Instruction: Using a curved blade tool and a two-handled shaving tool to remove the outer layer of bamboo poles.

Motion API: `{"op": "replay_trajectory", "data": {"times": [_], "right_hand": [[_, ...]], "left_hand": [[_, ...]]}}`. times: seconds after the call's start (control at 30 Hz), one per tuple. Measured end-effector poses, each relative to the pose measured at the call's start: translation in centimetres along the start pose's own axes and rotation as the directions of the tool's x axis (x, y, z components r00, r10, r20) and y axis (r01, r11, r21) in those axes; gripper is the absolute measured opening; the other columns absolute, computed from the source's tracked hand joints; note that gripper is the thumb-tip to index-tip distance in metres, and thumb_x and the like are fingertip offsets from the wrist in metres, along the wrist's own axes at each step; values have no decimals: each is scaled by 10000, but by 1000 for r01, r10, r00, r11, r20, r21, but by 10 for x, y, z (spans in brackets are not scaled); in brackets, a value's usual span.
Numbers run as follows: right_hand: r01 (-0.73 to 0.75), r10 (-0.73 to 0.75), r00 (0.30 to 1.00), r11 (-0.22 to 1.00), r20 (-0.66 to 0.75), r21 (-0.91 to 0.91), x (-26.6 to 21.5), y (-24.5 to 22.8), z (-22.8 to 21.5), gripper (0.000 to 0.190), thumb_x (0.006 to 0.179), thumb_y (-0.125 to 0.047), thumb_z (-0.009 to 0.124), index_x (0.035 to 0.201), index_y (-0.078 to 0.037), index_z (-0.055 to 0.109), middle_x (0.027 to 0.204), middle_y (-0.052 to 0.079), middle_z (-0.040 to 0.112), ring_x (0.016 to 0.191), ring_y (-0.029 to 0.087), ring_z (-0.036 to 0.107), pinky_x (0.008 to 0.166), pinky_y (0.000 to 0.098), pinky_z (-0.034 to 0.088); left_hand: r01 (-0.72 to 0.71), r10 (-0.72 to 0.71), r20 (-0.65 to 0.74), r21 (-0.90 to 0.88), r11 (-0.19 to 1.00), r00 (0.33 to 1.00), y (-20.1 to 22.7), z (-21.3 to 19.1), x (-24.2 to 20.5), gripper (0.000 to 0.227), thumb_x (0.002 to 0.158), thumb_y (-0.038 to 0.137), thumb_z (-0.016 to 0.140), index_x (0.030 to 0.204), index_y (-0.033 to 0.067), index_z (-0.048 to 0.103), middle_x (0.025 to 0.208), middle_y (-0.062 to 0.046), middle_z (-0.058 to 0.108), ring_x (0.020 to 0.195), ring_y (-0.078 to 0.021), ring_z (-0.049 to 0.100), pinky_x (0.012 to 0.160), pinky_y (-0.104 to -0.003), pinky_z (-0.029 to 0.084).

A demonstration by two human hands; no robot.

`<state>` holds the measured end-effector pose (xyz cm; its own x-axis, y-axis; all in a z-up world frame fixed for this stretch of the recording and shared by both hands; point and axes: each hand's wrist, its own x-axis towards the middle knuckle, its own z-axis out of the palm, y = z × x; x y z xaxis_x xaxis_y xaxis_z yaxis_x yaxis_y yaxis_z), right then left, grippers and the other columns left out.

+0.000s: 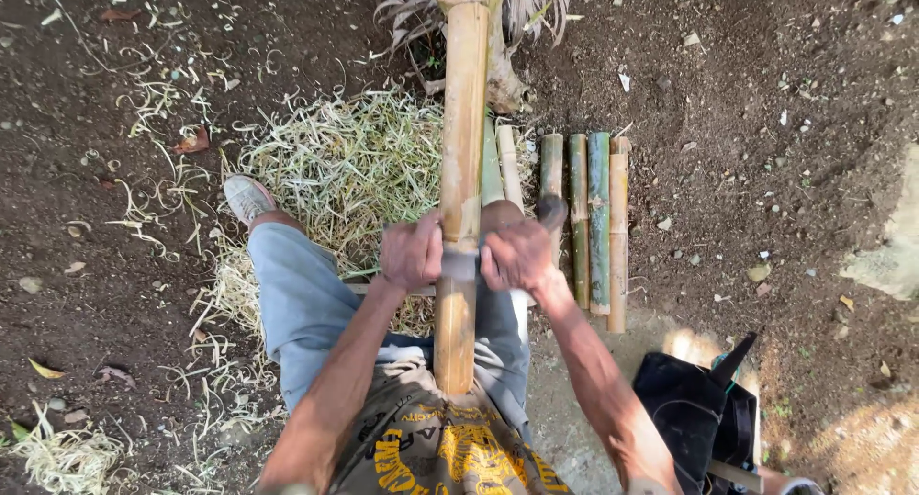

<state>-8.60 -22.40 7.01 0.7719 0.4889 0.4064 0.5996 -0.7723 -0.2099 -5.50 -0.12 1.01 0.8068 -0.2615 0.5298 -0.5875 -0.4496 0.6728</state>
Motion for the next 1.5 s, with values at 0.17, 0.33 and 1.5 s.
{"op": "replay_trajectory", "data": {"times": [0.17,0.33,1.5], "right_hand": [[18,-18,1000,999,-24,-33,16,6,0,164,781,-200,640,669,-104,569,621,90,558,559,281,569,596,414,433],[43,-43,999,999,7,11,-1,-18,1,162,783,-195,635,659,-106,581,587,80,558,533,259,568,583,411,438],[135,-133,991,989,-27,67,26,17,5,130,784,-191,630,726,-79,597,669,119,618,599,272,613,597,415,481]], "left_hand": [[-9,9,16,-22,1000,1000,-4,-6,14,211,948,64,569,1147,37,635,735,-118,693,565,-292,634,596,-433,496],[31,-31,-18,8,999,999,7,-9,-22,235,909,66,574,1132,56,648,649,-99,637,533,-288,611,560,-443,474],[35,-34,-71,18,999,997,-36,25,1,152,996,153,544,1096,89,638,740,-152,658,594,-334,592,575,-491,455]]}}
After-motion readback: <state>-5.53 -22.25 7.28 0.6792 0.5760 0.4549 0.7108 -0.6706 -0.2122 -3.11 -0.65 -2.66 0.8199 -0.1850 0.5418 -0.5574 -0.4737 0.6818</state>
